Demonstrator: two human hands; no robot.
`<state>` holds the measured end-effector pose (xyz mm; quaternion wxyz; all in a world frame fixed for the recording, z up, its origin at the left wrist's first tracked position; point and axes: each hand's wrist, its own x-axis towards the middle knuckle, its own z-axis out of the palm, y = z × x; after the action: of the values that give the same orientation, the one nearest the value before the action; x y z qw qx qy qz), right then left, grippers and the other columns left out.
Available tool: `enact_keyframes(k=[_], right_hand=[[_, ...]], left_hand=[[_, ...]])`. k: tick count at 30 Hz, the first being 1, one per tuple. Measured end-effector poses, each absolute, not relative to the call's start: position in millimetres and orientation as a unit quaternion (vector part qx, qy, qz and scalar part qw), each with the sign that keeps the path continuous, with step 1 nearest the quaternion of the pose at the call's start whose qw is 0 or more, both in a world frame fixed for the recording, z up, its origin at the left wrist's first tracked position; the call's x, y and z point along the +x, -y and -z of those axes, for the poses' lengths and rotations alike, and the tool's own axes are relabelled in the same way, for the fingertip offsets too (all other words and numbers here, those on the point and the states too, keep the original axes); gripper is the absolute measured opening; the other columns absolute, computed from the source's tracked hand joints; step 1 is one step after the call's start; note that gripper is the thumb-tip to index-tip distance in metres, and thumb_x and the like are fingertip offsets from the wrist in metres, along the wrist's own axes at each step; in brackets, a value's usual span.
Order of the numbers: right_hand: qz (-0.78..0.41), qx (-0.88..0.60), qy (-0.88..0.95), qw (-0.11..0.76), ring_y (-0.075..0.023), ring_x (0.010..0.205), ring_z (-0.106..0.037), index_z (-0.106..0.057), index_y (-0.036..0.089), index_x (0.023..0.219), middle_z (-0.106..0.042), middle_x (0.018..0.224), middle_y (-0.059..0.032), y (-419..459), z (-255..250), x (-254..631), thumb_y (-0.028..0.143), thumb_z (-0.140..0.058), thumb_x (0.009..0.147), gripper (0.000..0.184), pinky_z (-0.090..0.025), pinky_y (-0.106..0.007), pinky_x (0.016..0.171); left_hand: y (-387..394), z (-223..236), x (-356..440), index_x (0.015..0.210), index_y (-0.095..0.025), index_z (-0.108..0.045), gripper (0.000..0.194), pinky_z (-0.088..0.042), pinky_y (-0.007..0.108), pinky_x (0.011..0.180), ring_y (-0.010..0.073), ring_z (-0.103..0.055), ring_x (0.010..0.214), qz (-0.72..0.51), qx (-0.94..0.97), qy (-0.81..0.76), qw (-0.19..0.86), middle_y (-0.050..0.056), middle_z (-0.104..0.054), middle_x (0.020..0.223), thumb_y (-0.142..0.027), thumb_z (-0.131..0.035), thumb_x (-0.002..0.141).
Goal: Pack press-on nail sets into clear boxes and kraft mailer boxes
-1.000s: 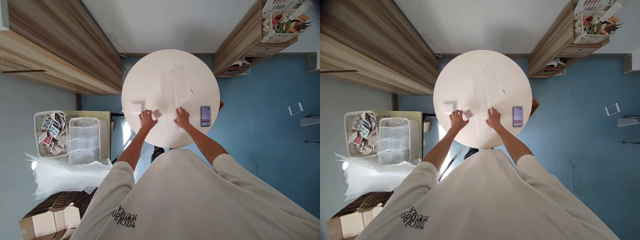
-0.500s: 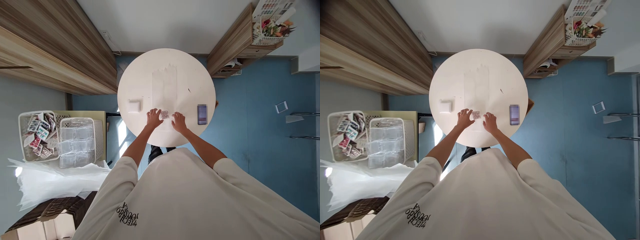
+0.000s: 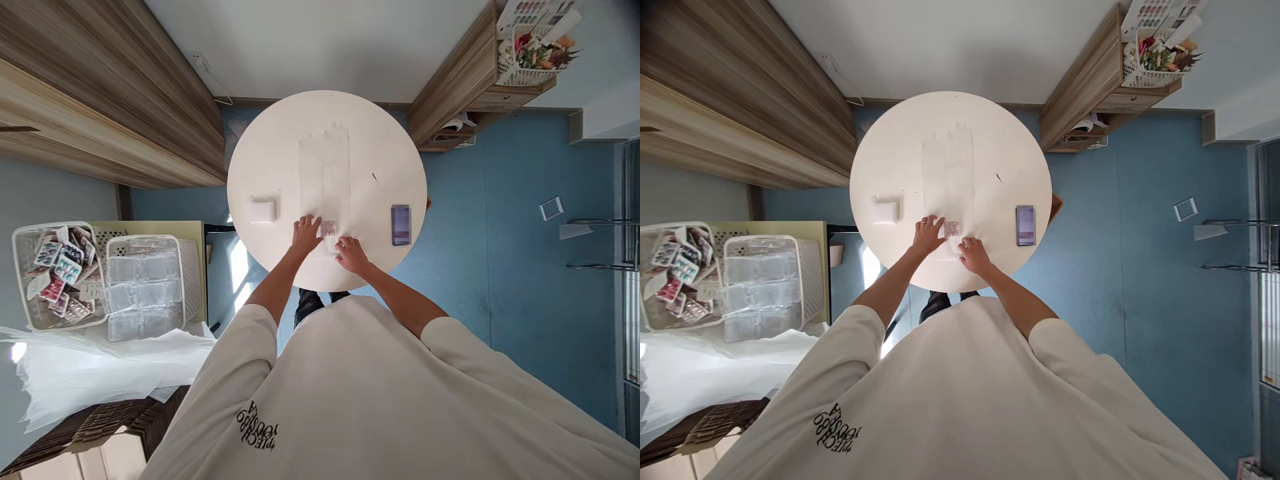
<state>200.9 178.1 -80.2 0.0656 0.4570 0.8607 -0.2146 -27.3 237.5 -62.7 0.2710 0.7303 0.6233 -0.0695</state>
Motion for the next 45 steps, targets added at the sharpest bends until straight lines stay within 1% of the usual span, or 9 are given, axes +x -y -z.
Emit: enact_keyframes(k=[11,17,21,24,28,34,38,41,45], right_hand=[[0.231,0.466,-0.851,0.072,-0.0295,0.108,-0.06,-0.068,0.019,0.104,-0.068,0.119,-0.0148,-191.6,64.4,195.7,0.01,-0.046,0.1,0.024,-0.041,-0.041,0.097],[0.307,0.546,-0.778,0.044,-0.0238,0.086,-0.065,-0.062,0.021,0.109,-0.074,0.101,-0.0086,-235.3,40.7,185.0,0.014,-0.044,0.102,0.021,-0.042,-0.035,0.083],[0.373,0.593,-0.714,-0.006,-0.0228,0.089,-0.067,-0.061,0.024,0.114,-0.075,0.107,-0.0066,-263.1,36.3,183.1,0.02,-0.047,0.103,0.018,-0.044,-0.033,0.075],[0.415,0.622,-0.663,-0.02,-0.0222,0.088,-0.067,-0.061,0.025,0.12,-0.074,0.115,-0.0073,-274.7,39.9,183.2,0.026,-0.05,0.103,0.02,-0.047,-0.033,0.071],[0.375,0.628,-0.68,-0.054,-0.0266,0.104,-0.065,-0.061,0.024,0.126,-0.07,0.122,-0.0106,-275.6,43.5,182.9,0.03,-0.049,0.102,0.027,-0.051,-0.039,0.084],[0.171,0.532,-0.827,-0.069,-0.0326,0.116,-0.054,-0.067,0.021,0.121,-0.065,0.123,-0.0149,-247.8,38.5,182.2,0.024,-0.041,0.106,0.029,-0.04,-0.049,0.102],[0.179,0.426,-0.887,-0.002,-0.0322,0.11,-0.054,-0.069,0.021,0.123,-0.067,0.119,-0.0148,-230.9,41.5,177.5,0.016,-0.042,0.103,0.034,-0.039,-0.048,0.099],[0.192,0.43,-0.881,0.043,-0.0344,0.123,-0.053,-0.063,0.018,0.14,-0.062,0.14,-0.0178,-229.1,46.6,171.8,0.015,-0.044,0.102,0.042,-0.038,-0.048,0.105],[0.215,0.447,-0.863,0.097,-0.0373,0.138,-0.048,-0.051,0.016,0.155,-0.051,0.158,-0.0192,-234.5,50.9,166.4,0.017,-0.046,0.102,0.053,-0.036,-0.049,0.114]], left_hand=[[-241.0,60.6,-36.2,0.167,-0.025,-0.034,0.076,-0.038,0.056,0.12,0.0408,-0.041,0.153,0.044,0.722,-0.617,0.31,0.017,-0.046,0.166,-0.038,-0.061,0.098],[-243.6,47.0,-51.7,0.158,-0.024,-0.048,0.06,-0.035,0.054,0.123,0.0356,-0.048,0.148,-0.007,0.697,-0.625,0.351,0.015,-0.053,0.161,-0.056,-0.041,0.107],[-237.8,37.4,-55.7,0.155,-0.026,-0.052,0.07,-0.031,0.053,0.125,0.0359,-0.048,0.147,-0.027,0.734,-0.581,0.351,0.012,-0.059,0.155,-0.064,-0.06,0.097],[-236.6,37.4,-54.8,0.152,-0.024,-0.053,0.06,-0.031,0.052,0.125,0.0344,-0.056,0.138,-0.02,0.75,-0.574,0.329,0.012,-0.069,0.14,-0.043,-0.065,0.096],[-243.2,46.6,-51.8,0.145,-0.023,-0.058,0.046,-0.037,0.049,0.118,0.0301,-0.064,0.125,-0.029,0.703,-0.633,0.323,0.011,-0.077,0.12,-0.018,-0.047,0.101],[-253.2,59.0,-44.5,0.139,-0.025,-0.06,0.042,-0.038,0.05,0.114,0.0316,-0.066,0.122,-0.037,0.677,-0.665,0.313,0.01,-0.079,0.114,-0.016,-0.05,0.099],[-254.7,61.2,-40.9,0.139,-0.024,-0.059,0.041,-0.037,0.05,0.116,0.0309,-0.066,0.122,-0.027,0.675,-0.675,0.297,0.011,-0.078,0.117,-0.017,-0.048,0.1],[-254.9,58.3,-41.2,0.141,-0.025,-0.058,0.043,-0.036,0.054,0.117,0.0325,-0.065,0.124,-0.014,0.674,-0.677,0.296,0.012,-0.077,0.118,-0.018,-0.045,0.101],[-249.4,48.9,-41.2,0.149,-0.022,-0.055,0.055,-0.029,0.061,0.122,0.0382,-0.051,0.144,-0.006,0.695,-0.674,0.252,0.019,-0.065,0.145,-0.012,-0.043,0.096]])
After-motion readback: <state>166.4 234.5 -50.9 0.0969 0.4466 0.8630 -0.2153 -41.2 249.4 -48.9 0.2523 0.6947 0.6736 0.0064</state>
